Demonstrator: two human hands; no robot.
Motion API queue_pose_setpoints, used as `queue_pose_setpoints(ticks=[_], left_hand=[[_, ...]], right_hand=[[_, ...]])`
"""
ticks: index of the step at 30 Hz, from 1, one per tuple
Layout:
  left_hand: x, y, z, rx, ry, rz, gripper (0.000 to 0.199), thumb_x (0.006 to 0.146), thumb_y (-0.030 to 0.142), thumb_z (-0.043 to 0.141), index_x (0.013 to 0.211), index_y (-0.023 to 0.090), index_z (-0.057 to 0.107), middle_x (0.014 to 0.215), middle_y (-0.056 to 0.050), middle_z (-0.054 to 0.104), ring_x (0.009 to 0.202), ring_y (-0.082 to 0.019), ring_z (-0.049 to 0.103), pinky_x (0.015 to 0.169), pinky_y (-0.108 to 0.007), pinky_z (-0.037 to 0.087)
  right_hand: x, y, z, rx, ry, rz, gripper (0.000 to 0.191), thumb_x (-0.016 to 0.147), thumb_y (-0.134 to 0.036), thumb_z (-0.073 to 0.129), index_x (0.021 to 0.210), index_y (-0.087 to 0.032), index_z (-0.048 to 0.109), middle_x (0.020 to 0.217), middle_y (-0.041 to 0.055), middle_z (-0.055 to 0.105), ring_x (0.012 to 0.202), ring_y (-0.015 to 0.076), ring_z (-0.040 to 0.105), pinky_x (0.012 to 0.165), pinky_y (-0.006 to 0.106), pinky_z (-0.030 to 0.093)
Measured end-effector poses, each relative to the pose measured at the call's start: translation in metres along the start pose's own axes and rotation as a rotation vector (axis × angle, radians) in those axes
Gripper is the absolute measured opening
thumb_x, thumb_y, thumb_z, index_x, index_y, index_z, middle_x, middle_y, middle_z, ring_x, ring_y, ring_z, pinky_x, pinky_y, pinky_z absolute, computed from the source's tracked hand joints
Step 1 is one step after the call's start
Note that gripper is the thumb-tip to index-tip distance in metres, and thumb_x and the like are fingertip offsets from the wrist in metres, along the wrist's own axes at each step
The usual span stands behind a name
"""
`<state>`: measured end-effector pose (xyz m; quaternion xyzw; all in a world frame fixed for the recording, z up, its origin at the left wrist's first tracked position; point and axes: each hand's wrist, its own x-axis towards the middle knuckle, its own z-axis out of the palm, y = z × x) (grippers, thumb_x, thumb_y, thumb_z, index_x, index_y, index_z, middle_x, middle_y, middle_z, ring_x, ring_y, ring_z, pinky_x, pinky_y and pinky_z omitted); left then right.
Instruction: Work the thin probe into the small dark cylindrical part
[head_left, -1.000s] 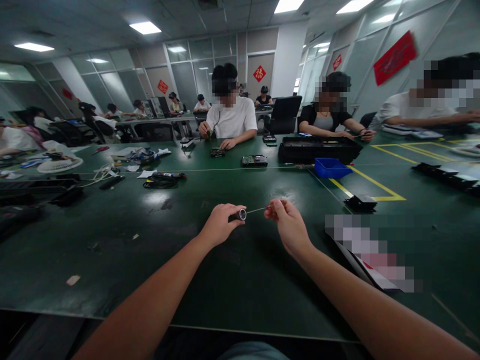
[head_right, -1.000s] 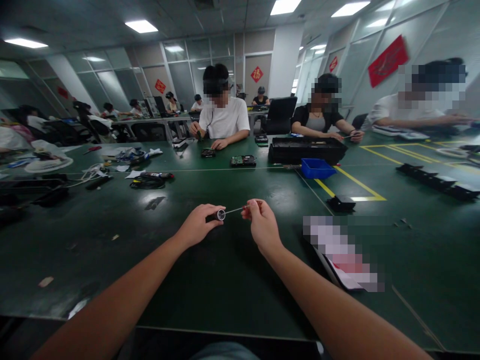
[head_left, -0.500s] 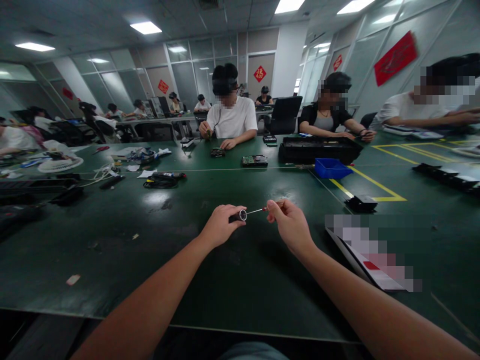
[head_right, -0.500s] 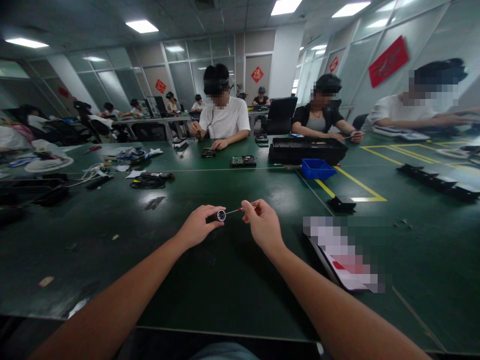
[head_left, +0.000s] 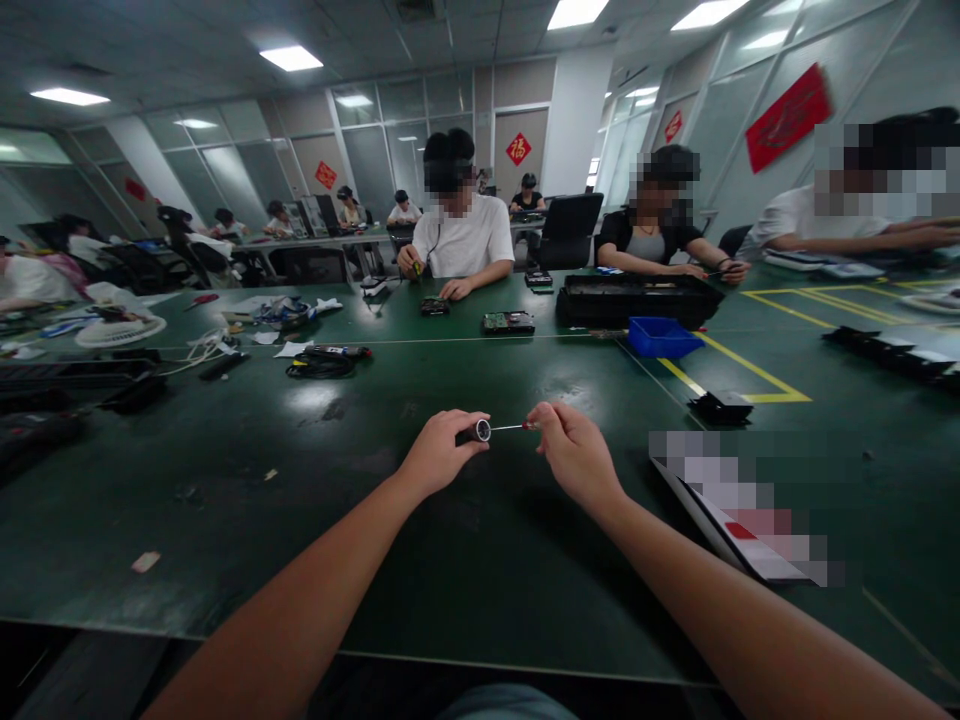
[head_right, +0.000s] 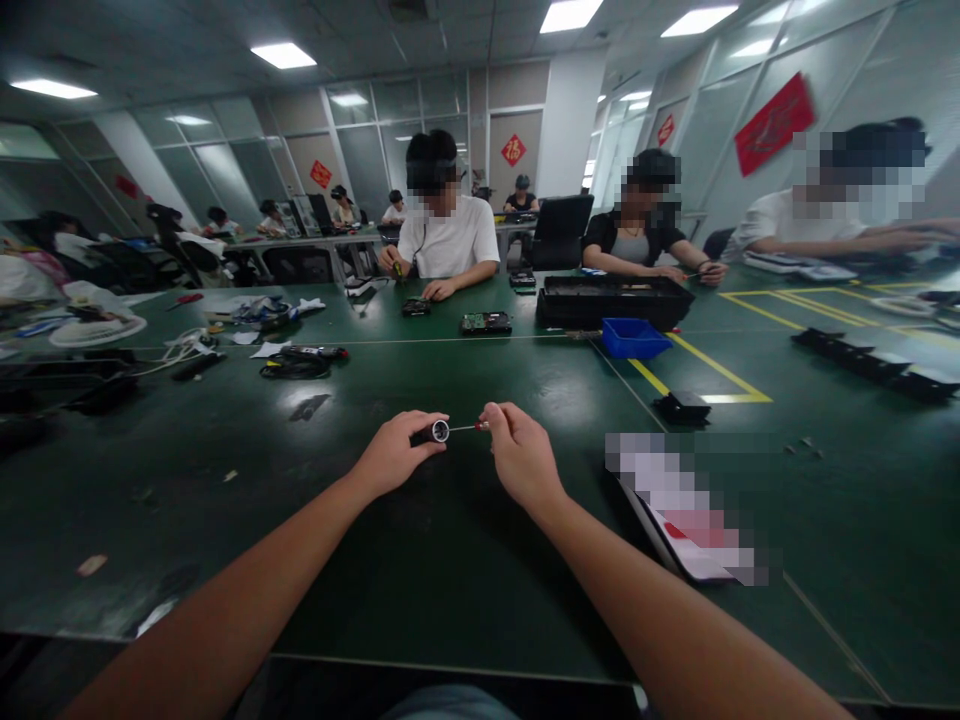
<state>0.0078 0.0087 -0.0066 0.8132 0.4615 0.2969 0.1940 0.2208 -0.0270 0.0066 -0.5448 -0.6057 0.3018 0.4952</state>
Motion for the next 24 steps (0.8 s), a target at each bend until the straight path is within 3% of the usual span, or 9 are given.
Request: queue_pose_setpoints(ticks=[5,8,11,16,20,24], left_hand=[[0.001,0.001,-0.001,0.008,-0.006,-0.01,0.04,0.085,0.023,0.072,0.124,0.026,0.067,0.116,-0.004,0.069,0.108,-0.024,0.06,0.098,-0.039,0.045],[0.001,0.001,0.0,0.001,-0.004,-0.002,0.04,0.084,0.023,0.073,0.124,0.026,0.067,0.116,-0.004,0.069,0.109,-0.024,0.06,0.098,-0.04,0.044],[0.001,0.001,0.0,-0.011,-0.01,0.004,0.039,0.085,0.023,0.073,0.124,0.026,0.067,0.116,-0.004,0.069,0.109,-0.023,0.06,0.099,-0.04,0.044],[0.001,0.004,-0.001,-0.025,-0.003,-0.02,0.039,0.086,0.025,0.071,0.124,0.025,0.066,0.117,-0.005,0.069,0.109,-0.024,0.06,0.099,-0.041,0.044],[0.002,0.005,-0.005,-0.024,0.011,0.081,0.038,0.088,0.025,0.069,0.126,0.027,0.065,0.122,-0.005,0.067,0.115,-0.023,0.058,0.103,-0.042,0.042],[0.004,0.002,-0.004,0.063,-0.027,0.104,0.037,0.089,0.027,0.069,0.126,0.029,0.065,0.122,-0.004,0.068,0.115,-0.024,0.058,0.104,-0.045,0.039]], right_hand=[[0.001,0.008,0.003,0.086,-0.009,-0.006,0.022,0.094,-0.037,0.049,0.11,-0.026,0.06,0.071,-0.0029,0.06,0.065,0.0181,0.057,0.062,0.031,0.043],[0.001,0.01,0.003,0.085,-0.012,-0.019,0.026,0.096,-0.044,0.045,0.1,-0.025,0.063,0.066,-0.0032,0.055,0.063,0.0176,0.055,0.063,0.031,0.043],[0.002,0.009,0.004,0.14,0.039,0.004,0.024,0.094,-0.044,0.051,0.103,-0.024,0.061,0.071,-0.0022,0.06,0.065,0.0173,0.056,0.065,0.032,0.045],[0.005,0.009,0.01,0.443,0.088,0.102,0.027,0.085,-0.048,0.065,0.09,-0.021,0.064,0.082,0.0032,0.067,0.075,0.0182,0.062,0.076,0.035,0.052],[0.01,0.015,0.013,0.708,0.096,0.235,0.026,0.084,-0.049,0.065,0.084,-0.023,0.063,0.075,0.0021,0.064,0.068,0.0179,0.061,0.077,0.039,0.057],[0.015,0.022,0.012,0.727,0.134,0.322,0.023,0.085,-0.045,0.061,0.076,-0.024,0.059,0.065,-0.0009,0.055,0.057,0.0167,0.055,0.074,0.041,0.059]])
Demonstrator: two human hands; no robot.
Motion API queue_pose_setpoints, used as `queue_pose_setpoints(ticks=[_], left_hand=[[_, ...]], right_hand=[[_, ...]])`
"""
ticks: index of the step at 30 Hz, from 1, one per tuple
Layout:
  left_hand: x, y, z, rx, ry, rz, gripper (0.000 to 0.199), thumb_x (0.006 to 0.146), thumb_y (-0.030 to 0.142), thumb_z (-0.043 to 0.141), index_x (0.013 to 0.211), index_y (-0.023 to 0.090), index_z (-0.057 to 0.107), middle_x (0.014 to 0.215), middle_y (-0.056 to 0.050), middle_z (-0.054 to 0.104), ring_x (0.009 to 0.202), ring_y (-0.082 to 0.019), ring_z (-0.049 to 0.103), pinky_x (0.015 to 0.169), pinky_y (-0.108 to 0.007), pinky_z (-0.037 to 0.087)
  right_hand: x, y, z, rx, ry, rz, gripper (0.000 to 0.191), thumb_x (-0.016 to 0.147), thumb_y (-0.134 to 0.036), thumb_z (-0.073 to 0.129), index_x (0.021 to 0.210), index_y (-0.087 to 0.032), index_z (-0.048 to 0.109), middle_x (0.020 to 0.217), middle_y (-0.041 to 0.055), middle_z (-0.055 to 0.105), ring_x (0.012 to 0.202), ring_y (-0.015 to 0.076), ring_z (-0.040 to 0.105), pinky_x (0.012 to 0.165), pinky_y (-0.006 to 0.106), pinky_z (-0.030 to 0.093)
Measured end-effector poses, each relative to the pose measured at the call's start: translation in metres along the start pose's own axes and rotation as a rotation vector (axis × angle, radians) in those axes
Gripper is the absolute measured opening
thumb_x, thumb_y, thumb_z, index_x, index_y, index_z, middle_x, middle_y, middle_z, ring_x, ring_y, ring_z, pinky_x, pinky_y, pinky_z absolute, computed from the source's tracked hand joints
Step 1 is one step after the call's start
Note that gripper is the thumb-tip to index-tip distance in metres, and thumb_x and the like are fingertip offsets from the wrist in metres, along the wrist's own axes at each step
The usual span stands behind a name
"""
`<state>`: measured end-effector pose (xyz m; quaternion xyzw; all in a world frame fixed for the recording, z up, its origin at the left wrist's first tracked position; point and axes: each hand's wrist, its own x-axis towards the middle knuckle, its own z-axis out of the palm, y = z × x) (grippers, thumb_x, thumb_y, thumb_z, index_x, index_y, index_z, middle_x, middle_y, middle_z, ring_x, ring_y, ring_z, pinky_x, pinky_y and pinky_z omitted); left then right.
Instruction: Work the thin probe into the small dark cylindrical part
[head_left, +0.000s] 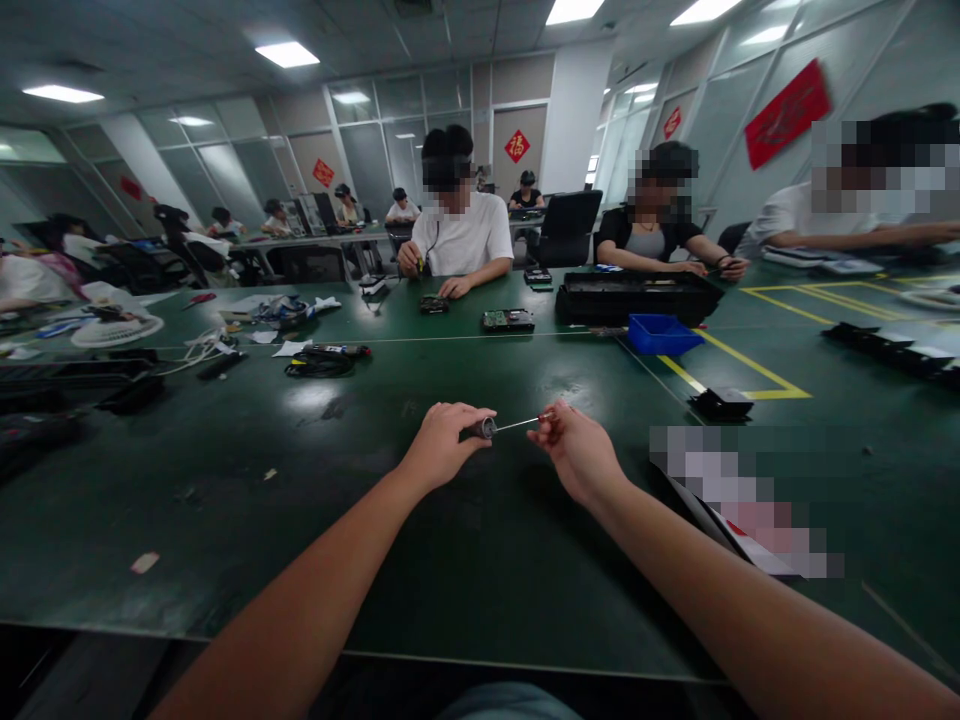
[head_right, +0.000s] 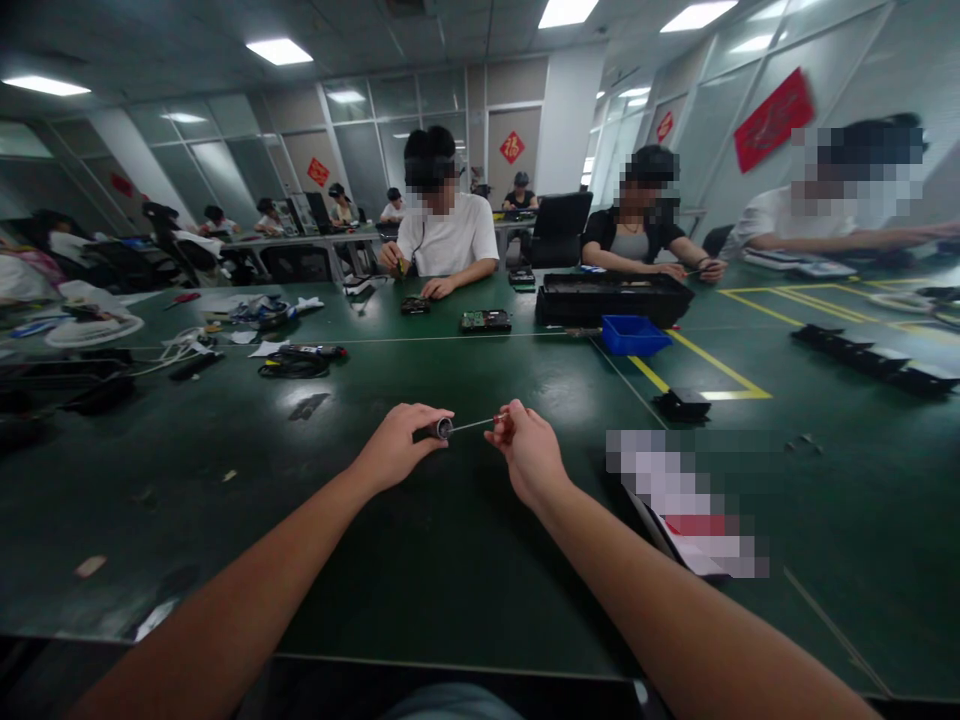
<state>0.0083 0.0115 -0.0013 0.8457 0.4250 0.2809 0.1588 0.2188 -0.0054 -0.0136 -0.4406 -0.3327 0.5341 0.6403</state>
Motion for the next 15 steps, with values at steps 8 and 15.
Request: queue_pose_setpoints(ticks=[8,15], left_hand=[[0.0,-0.009,0.006,0.02,-0.021,-0.059,0.036,0.086,0.027,0.072,0.122,0.028,0.068,0.116,-0.004,0.069,0.107,-0.023,0.06,0.1,-0.042,0.041],[-0.001,-0.004,0.004,0.05,-0.047,-0.055,0.039,0.085,0.026,0.072,0.124,0.028,0.067,0.116,-0.005,0.069,0.107,-0.024,0.059,0.1,-0.042,0.041]], right_hand=[[-0.004,-0.001,0.0,-0.226,0.054,-0.157,0.024,0.088,-0.047,0.06,0.085,-0.023,0.061,0.078,0.0017,0.063,0.07,0.0174,0.059,0.071,0.035,0.055],[-0.014,-0.01,0.003,-0.569,-0.009,-0.374,0.029,0.095,-0.049,0.05,0.091,-0.022,0.059,0.078,0.0023,0.066,0.072,0.0192,0.06,0.072,0.035,0.047]])
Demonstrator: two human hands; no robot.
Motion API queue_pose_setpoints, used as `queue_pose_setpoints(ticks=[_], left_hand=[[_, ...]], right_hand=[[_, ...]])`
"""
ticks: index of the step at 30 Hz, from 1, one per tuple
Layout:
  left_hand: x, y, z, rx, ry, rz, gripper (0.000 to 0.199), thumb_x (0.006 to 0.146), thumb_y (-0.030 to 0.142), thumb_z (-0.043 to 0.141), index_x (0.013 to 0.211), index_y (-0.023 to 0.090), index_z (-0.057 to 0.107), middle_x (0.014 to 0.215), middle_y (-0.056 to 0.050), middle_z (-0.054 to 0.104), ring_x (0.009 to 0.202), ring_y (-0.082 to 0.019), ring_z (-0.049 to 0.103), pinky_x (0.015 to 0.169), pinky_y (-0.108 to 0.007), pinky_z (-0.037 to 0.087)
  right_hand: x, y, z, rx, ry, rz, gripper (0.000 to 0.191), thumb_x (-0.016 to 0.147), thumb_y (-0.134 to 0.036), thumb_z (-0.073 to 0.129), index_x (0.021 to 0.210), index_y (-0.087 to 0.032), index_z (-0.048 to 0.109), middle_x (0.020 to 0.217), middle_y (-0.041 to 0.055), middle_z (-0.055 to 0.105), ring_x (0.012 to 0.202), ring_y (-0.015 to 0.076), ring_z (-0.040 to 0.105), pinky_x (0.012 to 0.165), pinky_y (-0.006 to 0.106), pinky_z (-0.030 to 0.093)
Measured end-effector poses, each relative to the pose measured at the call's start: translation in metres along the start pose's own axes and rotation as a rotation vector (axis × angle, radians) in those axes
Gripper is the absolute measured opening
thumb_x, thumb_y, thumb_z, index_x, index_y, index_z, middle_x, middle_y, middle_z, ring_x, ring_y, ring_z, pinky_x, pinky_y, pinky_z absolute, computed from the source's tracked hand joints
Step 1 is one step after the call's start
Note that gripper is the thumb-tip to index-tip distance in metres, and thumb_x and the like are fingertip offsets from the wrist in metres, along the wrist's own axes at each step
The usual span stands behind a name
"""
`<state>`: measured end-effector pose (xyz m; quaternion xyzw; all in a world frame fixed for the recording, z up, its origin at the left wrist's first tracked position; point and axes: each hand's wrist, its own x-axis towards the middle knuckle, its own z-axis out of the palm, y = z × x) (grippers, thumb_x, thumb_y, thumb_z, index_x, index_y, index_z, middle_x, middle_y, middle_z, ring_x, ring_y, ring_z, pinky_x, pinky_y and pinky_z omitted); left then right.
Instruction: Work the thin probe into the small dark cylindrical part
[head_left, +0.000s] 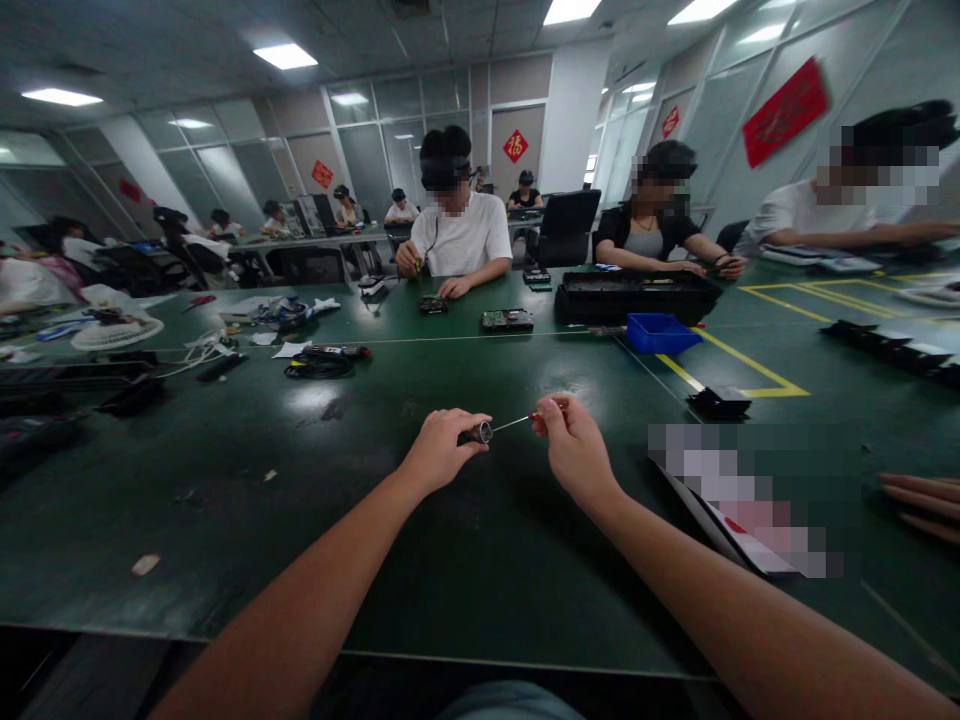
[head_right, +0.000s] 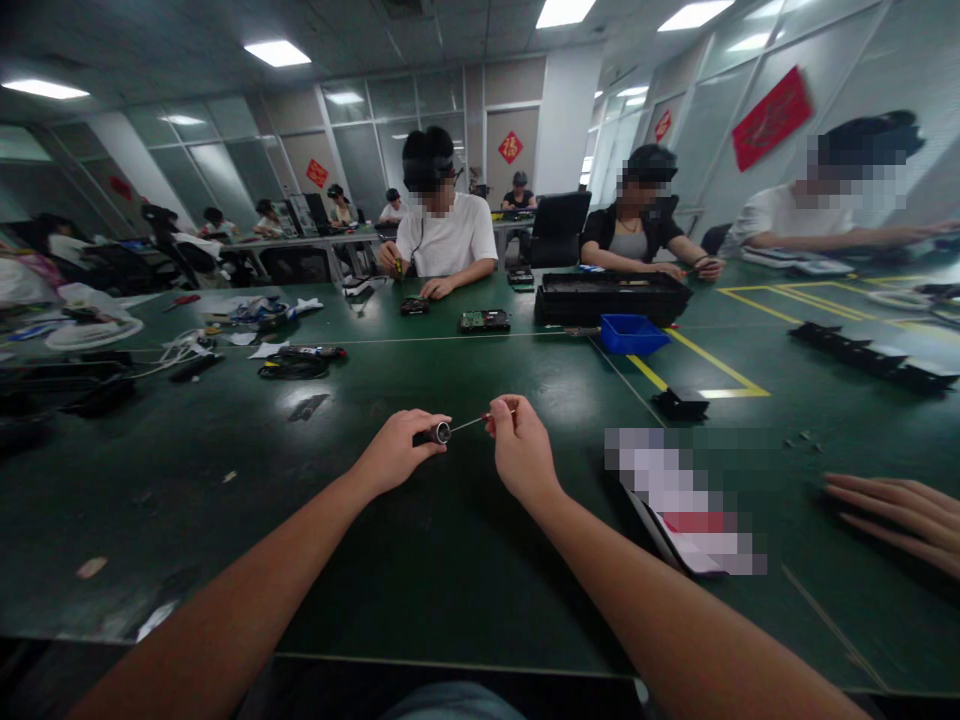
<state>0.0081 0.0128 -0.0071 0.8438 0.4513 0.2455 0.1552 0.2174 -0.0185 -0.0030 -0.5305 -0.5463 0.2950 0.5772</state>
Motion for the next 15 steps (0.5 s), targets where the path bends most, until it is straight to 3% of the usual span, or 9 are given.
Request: queue_pose_setpoints(ticks=[7,15], left_hand=[[-0.0008,-0.0001,0.0012,0.012,-0.035,-0.023,0.039,0.085,0.026,0.072,0.124,0.028,0.067,0.112,-0.004,0.069,0.104,-0.024,0.059,0.097,-0.043,0.041],[-0.0004,-0.0019,0.0018,-0.039,-0.017,-0.056,0.035,0.085,0.027,0.072,0.12,0.027,0.068,0.111,-0.004,0.068,0.106,-0.025,0.059,0.095,-0.041,0.044]], right_hand=[[-0.0021,-0.0043,-0.0025,-0.148,-0.102,-0.097,0.023,0.097,-0.044,0.047,0.092,-0.025,0.059,0.078,0.0025,0.067,0.074,0.0213,0.062,0.071,0.034,0.044],[-0.0032,-0.0091,-0.0045,-0.235,-0.077,-0.117,0.021,0.097,-0.04,0.045,0.092,-0.025,0.057,0.077,0.0032,0.066,0.069,0.0219,0.061,0.065,0.034,0.041]])
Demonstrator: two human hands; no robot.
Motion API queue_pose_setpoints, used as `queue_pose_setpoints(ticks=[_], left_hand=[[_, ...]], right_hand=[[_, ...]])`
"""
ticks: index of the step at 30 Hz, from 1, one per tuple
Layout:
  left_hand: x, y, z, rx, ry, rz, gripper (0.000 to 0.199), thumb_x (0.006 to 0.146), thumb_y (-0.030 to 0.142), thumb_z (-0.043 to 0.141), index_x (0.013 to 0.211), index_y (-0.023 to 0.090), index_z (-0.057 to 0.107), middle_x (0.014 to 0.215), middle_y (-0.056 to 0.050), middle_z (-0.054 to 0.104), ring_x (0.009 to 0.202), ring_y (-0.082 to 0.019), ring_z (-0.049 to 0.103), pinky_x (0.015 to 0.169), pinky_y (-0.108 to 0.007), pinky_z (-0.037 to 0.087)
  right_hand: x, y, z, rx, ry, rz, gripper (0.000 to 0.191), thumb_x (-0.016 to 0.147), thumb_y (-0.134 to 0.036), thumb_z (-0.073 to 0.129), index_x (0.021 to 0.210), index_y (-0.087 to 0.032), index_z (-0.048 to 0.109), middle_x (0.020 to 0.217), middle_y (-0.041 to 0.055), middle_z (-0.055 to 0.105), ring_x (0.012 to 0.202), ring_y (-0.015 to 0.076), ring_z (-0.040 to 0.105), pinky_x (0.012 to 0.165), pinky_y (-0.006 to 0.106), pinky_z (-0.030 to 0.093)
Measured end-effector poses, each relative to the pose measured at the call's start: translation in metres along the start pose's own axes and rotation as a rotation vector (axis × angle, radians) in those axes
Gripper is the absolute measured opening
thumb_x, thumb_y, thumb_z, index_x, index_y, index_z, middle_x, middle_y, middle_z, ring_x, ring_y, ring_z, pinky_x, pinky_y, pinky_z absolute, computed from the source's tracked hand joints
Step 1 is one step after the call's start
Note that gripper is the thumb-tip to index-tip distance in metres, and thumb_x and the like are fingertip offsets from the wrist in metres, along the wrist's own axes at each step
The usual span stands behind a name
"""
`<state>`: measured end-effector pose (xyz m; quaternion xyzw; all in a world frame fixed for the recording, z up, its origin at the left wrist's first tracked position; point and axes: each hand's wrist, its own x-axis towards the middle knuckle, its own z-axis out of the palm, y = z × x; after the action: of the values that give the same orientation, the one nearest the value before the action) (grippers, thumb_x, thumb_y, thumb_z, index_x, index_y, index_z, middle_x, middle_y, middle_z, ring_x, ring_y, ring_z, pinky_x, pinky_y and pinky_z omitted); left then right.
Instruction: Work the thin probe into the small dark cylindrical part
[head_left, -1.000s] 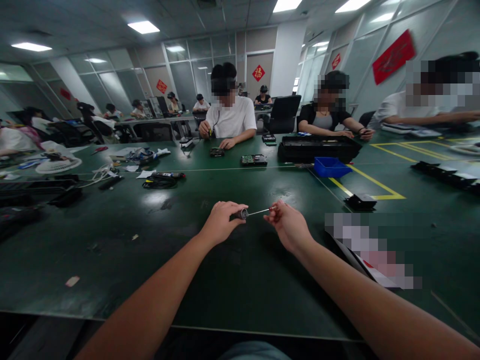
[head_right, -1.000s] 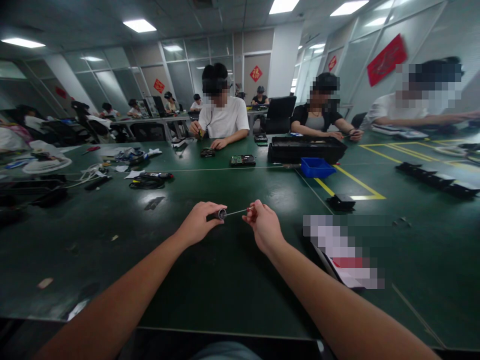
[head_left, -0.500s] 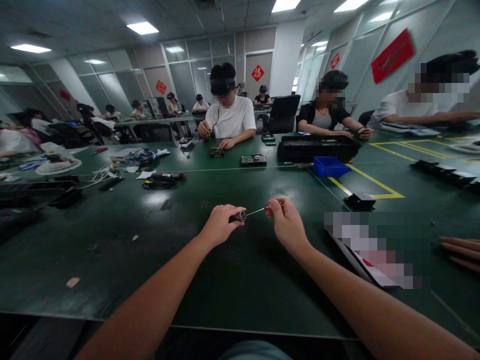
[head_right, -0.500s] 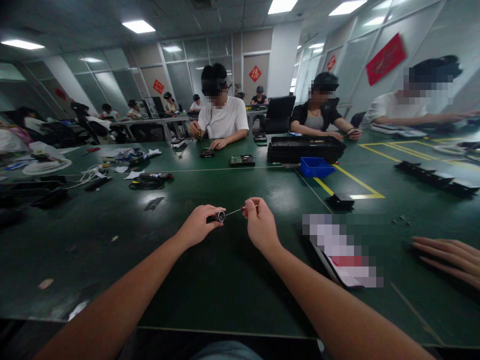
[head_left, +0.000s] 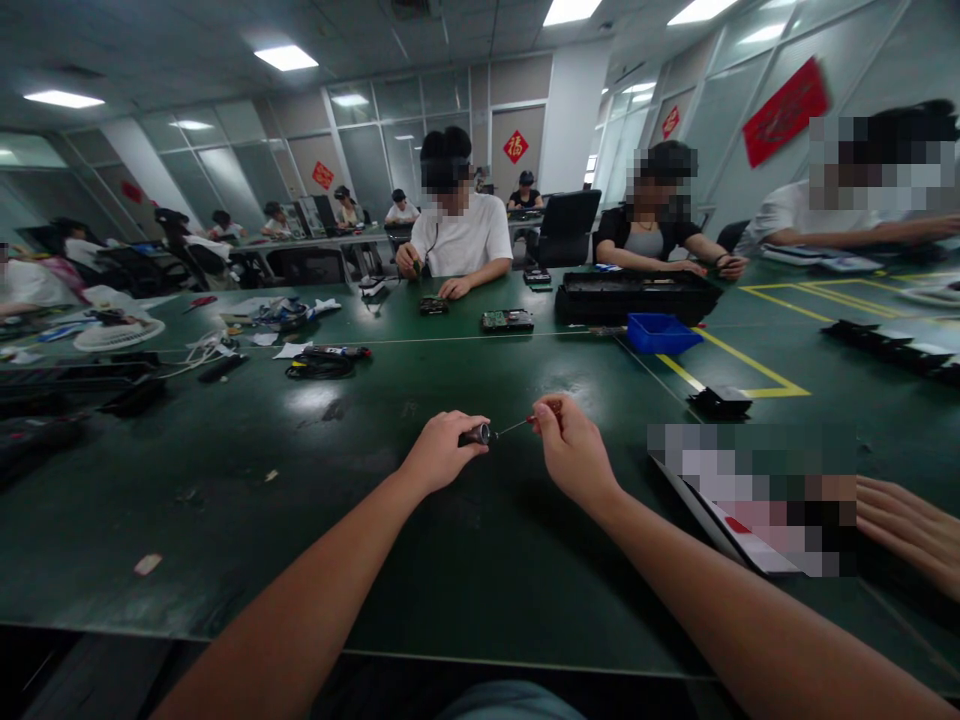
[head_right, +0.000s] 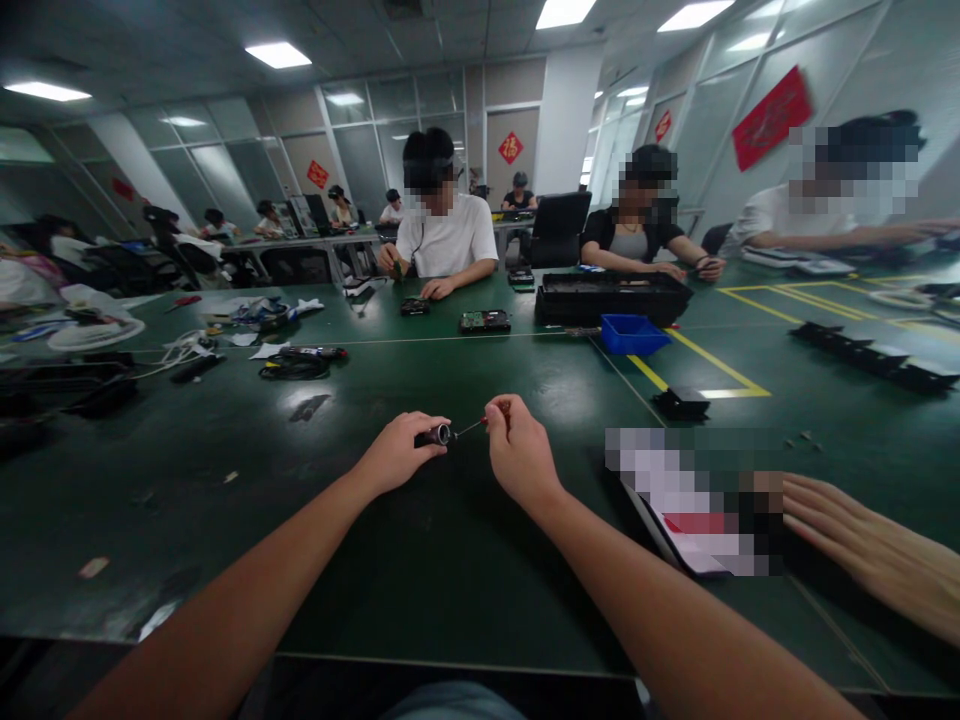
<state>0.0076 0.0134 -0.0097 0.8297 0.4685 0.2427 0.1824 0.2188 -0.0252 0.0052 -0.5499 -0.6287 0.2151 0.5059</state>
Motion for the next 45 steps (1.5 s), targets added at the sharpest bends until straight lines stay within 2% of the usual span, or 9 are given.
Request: queue_pose_setpoints(ticks=[10,13,16,21,28,33,38,41,45], left_hand=[[0.004,-0.002,0.0,-0.57,0.335,-0.216,0.033,0.093,0.033,0.054,0.124,0.021,0.052,0.105,-0.007,0.065,0.089,-0.019,0.063,0.074,-0.03,0.049],[0.002,0.002,-0.005,-0.499,0.301,-0.24,0.027,0.094,0.041,0.052,0.111,0.021,0.058,0.084,-0.003,0.062,0.073,-0.017,0.059,0.064,-0.029,0.045],[-0.002,0.01,-0.008,-0.263,0.25,-0.169,0.02,0.092,0.039,0.057,0.095,0.02,0.063,0.083,-0.002,0.064,0.075,-0.018,0.059,0.071,-0.031,0.046],[-0.006,0.018,-0.006,-0.024,0.075,-0.019,0.024,0.094,0.026,0.05,0.106,0.023,0.07,0.106,-0.004,0.067,0.096,-0.02,0.062,0.085,-0.034,0.048],[-0.005,0.019,0.002,0.331,-0.129,-0.008,0.031,0.093,0.044,0.055,0.115,0.029,0.071,0.101,-0.006,0.065,0.089,-0.025,0.063,0.067,-0.034,0.046],[-0.002,0.015,0.002,0.175,-0.06,-0.026,0.025,0.094,0.035,0.053,0.096,0.024,0.075,0.089,-0.007,0.067,0.078,-0.024,0.061,0.063,-0.033,0.04],[-0.001,0.006,-0.025,-0.306,0.161,-0.184,0.014,0.087,0.029,0.062,0.09,0.02,0.073,0.084,-0.007,0.069,0.068,-0.02,0.058,0.06,-0.03,0.038],[-0.001,-0.002,-0.057,-0.699,0.341,-0.354,0.016,0.085,0.022,0.061,0.097,0.019,0.07,0.085,-0.006,0.066,0.059,-0.015,0.051,0.051,-0.025,0.031],[-0.015,-0.028,-0.107,-0.872,0.486,-0.477,0.018,0.089,0.02,0.043,0.097,0.017,0.059,0.08,-0.004,0.056,0.057,-0.012,0.046,0.046,-0.022,0.025]], right_hand=[[0.0,0.002,-0.001,-0.025,0.005,0.011,0.023,0.098,-0.04,0.043,0.096,-0.023,0.057,0.081,0.0045,0.067,0.077,0.0224,0.064,0.069,0.034,0.045],[0.0,0.004,0.0,-0.019,0.003,0.01,0.023,0.099,-0.041,0.043,0.096,-0.023,0.057,0.081,0.0039,0.067,0.079,0.0222,0.065,0.07,0.034,0.045],[0.0,0.004,0.001,-0.013,0.015,0.011,0.023,0.099,-0.041,0.043,0.097,-0.022,0.058,0.082,0.004,0.067,0.079,0.0219,0.065,0.071,0.034,0.046],[-0.001,0.003,0.0,-0.008,0.013,0.017,0.024,0.099,-0.041,0.043,0.097,-0.022,0.058,0.082,0.0041,0.067,0.077,0.0217,0.064,0.072,0.034,0.046],[-0.001,0.004,0.002,0.014,-0.004,0.022,0.025,0.099,-0.043,0.043,0.096,-0.022,0.058,0.082,0.0039,0.068,0.078,0.0214,0.064,0.072,0.034,0.046],[0.0,0.006,0.002,0.029,-0.014,0.019,0.026,0.099,-0.044,0.043,0.096,-0.023,0.058,0.083,0.0037,0.067,0.079,0.0215,0.064,0.075,0.035,0.047],[0.0,0.005,-0.001,0.043,-0.015,0.034,0.027,0.099,-0.045,0.043,0.097,-0.022,0.059,0.083,0.0042,0.068,0.081,0.0221,0.065,0.076,0.036,0.047],[0.0,0.005,-0.001,0.036,-0.02,0.029,0.027,0.099,-0.044,0.043,0.097,-0.022,0.059,0.083,0.0043,0.068,0.081,0.0224,0.065,0.075,0.036,0.047],[-0.001,0.006,-0.001,0.031,-0.023,0.014,0.028,0.099,-0.045,0.042,0.096,-0.023,0.059,0.083,0.0043,0.069,0.079,0.0221,0.065,0.073,0.035,0.047]])
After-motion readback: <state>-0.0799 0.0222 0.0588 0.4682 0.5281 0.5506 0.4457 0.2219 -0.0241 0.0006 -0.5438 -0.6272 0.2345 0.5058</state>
